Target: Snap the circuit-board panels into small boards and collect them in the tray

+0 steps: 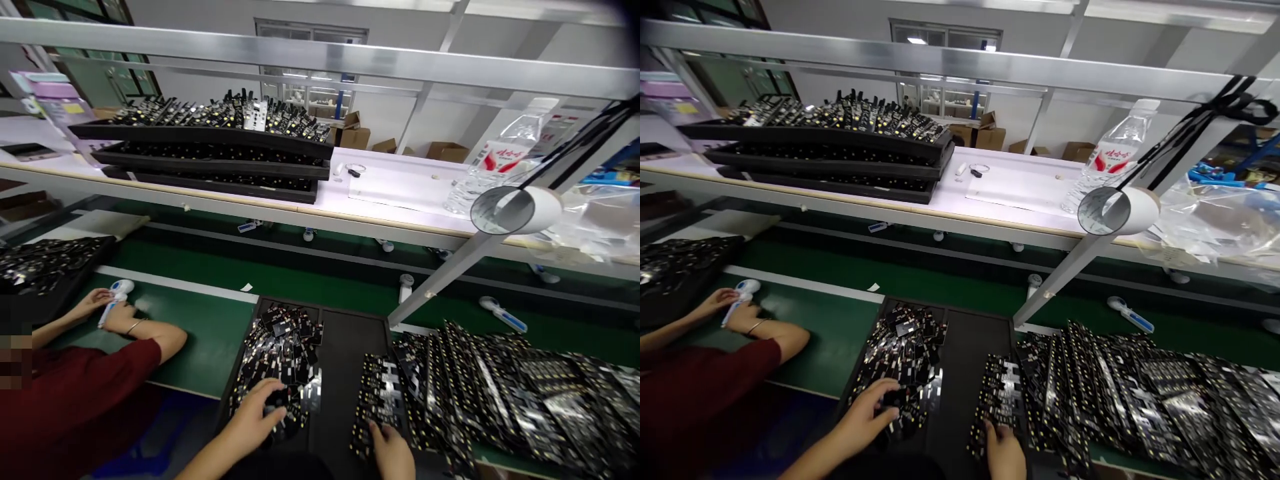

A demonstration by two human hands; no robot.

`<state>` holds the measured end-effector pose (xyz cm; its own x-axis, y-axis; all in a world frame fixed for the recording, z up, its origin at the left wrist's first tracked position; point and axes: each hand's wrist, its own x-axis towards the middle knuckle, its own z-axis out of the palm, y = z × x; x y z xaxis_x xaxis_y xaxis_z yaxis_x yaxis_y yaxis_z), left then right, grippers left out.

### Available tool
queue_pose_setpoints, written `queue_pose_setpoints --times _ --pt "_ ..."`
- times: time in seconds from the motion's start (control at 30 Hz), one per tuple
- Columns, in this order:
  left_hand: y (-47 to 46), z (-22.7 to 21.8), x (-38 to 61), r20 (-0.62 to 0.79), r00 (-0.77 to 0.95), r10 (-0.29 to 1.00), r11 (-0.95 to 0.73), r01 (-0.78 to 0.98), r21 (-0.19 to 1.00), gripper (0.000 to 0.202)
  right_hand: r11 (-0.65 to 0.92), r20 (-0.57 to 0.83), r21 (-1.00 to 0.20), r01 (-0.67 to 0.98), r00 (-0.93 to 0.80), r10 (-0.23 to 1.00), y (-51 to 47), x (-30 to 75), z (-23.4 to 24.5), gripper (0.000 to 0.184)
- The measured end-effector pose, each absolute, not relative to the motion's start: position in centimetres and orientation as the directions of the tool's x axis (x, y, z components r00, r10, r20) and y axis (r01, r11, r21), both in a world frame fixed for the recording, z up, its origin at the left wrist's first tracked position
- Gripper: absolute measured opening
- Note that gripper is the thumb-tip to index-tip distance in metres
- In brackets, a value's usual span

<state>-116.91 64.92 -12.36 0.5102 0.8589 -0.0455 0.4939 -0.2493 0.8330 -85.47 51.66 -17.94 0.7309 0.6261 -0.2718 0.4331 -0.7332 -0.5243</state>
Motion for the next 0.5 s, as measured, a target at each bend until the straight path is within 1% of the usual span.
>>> queue_pose_setpoints --times 0.07,0.1,0.17,0.2,0.23,0.27,0.3,0.33,0.37,0.4,0.43,0.47,0.5 --pt "63.7 -11.4 -116.1 -0.058 0.561 0.826 -0.265 0.476 0.838 0.04 -0.667 -0.28 -0.608 0.431 0.669 0.689 53.1 -86.1 -16.9 0.036" --pt "63.2 -10.7 -115.6 -0.051 0.605 0.795 -0.304 0.469 0.829 0.049 -0.637 -0.262 -0.642 0.426 0.659 0.705 53.9 -86.8 -16.2 0.037" --pt "62.7 -9.4 -114.6 -0.01 0.71 0.704 -0.434 0.442 0.785 0.079 -0.567 -0.214 -0.71 0.418 0.639 0.739 55.5 -88.8 -14.4 0.038" --pt "62.5 -8.7 -114.2 0.02 0.754 0.656 -0.507 0.422 0.752 0.09 -0.516 -0.192 -0.756 0.403 0.618 0.763 56.1 -90.1 -13.1 0.04" --pt "62.4 -8.0 -113.9 0.053 0.782 0.621 -0.571 0.404 0.715 0.093 -0.454 -0.176 -0.81 0.371 0.584 0.792 56.6 -91.4 -11.8 0.042" --pt "62.3 -7.4 -113.8 0.092 0.79 0.606 -0.616 0.392 0.683 0.087 -0.383 -0.171 -0.87 0.31 0.538 0.825 56.9 -92.7 -10.4 0.043" --pt "62.3 -6.8 -113.7 0.139 0.777 0.613 -0.638 0.384 0.667 0.076 -0.302 -0.193 -0.94 0.158 0.483 0.854 57.0 -93.9 -9.0 0.044" --pt "62.3 -6.2 -113.8 0.19 0.741 0.644 -0.635 0.379 0.673 0.064 -0.24 -0.227 -0.97 -0.022 0.419 0.879 57.0 -95.0 -7.7 0.047" --pt "62.4 -5.7 -114.0 0.235 0.681 0.693 -0.605 0.374 0.703 0.054 -0.195 -0.262 -0.958 -0.211 0.362 0.895 56.9 -96.0 -6.6 0.053" --pt "62.4 -5.3 -114.2 0.258 0.603 0.755 -0.546 0.36 0.756 0.045 -0.187 -0.307 -0.911 -0.369 0.301 0.903 56.7 -96.9 -5.8 0.061" --pt "62.5 -4.8 -114.4 0.243 0.51 0.825 -0.448 0.329 0.831 0.036 -0.217 -0.36 -0.86 -0.463 0.247 0.9 56.4 -97.7 -5.4 0.07" --pt "62.5 -4.4 -114.6 0.175 0.423 0.889 -0.307 0.267 0.914 0.031 -0.271 -0.419 -0.821 -0.503 0.209 0.884 56.2 -98.3 -5.1 0.077" --pt "62.5 -4.0 -114.8 0.061 0.358 0.932 -0.13 0.171 0.977 0.03 -0.331 -0.477 -0.799 -0.503 0.193 0.857 56.0 -98.8 -5.2 0.083"
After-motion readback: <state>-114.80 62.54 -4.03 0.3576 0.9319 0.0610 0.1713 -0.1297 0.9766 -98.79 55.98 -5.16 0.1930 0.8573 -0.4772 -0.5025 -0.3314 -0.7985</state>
